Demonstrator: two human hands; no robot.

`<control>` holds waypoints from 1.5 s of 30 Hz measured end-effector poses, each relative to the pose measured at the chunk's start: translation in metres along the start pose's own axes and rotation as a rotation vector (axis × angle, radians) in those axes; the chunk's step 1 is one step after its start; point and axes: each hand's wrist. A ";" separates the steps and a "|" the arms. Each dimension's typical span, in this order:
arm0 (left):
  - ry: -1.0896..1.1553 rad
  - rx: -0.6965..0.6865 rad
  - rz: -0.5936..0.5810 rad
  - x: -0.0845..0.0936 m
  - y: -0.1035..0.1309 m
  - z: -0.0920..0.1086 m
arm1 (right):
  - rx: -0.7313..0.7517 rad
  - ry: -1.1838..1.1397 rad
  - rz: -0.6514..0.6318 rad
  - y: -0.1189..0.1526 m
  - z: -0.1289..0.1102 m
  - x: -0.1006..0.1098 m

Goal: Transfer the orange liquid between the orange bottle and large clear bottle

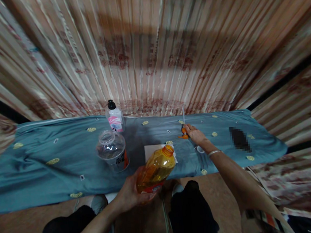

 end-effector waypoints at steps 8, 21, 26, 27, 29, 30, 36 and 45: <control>0.010 -0.031 0.018 -0.003 -0.004 0.012 | -0.157 -0.547 0.404 0.046 -0.038 0.011; 0.045 -0.072 0.037 -0.009 0.001 0.013 | -0.126 -1.849 -0.123 0.170 -0.202 0.013; -0.020 -0.063 0.013 -0.012 0.004 0.011 | -0.159 -1.887 -0.167 0.170 -0.203 0.032; -0.021 -0.069 -0.002 -0.011 0.005 0.011 | -0.168 -1.872 -0.127 0.168 -0.199 0.036; -0.043 -0.110 -0.007 -0.008 0.006 0.010 | -0.211 -1.824 0.012 0.159 -0.191 0.043; -0.089 -0.143 0.013 -0.006 0.007 0.008 | -0.239 -1.803 0.109 0.152 -0.187 0.047; -0.295 -0.313 0.197 0.005 0.014 -0.006 | -0.309 -1.637 0.552 0.100 -0.180 0.051; -0.367 -0.293 0.408 0.048 0.038 0.014 | -0.428 -1.342 0.640 0.074 -0.190 -0.002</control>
Point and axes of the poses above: each hand's wrist, its own y-axis away from the middle knuckle, its own x-axis out of the back of the hand, z = x × y, and after that the axes turned 4 degrees about -y, right-handed
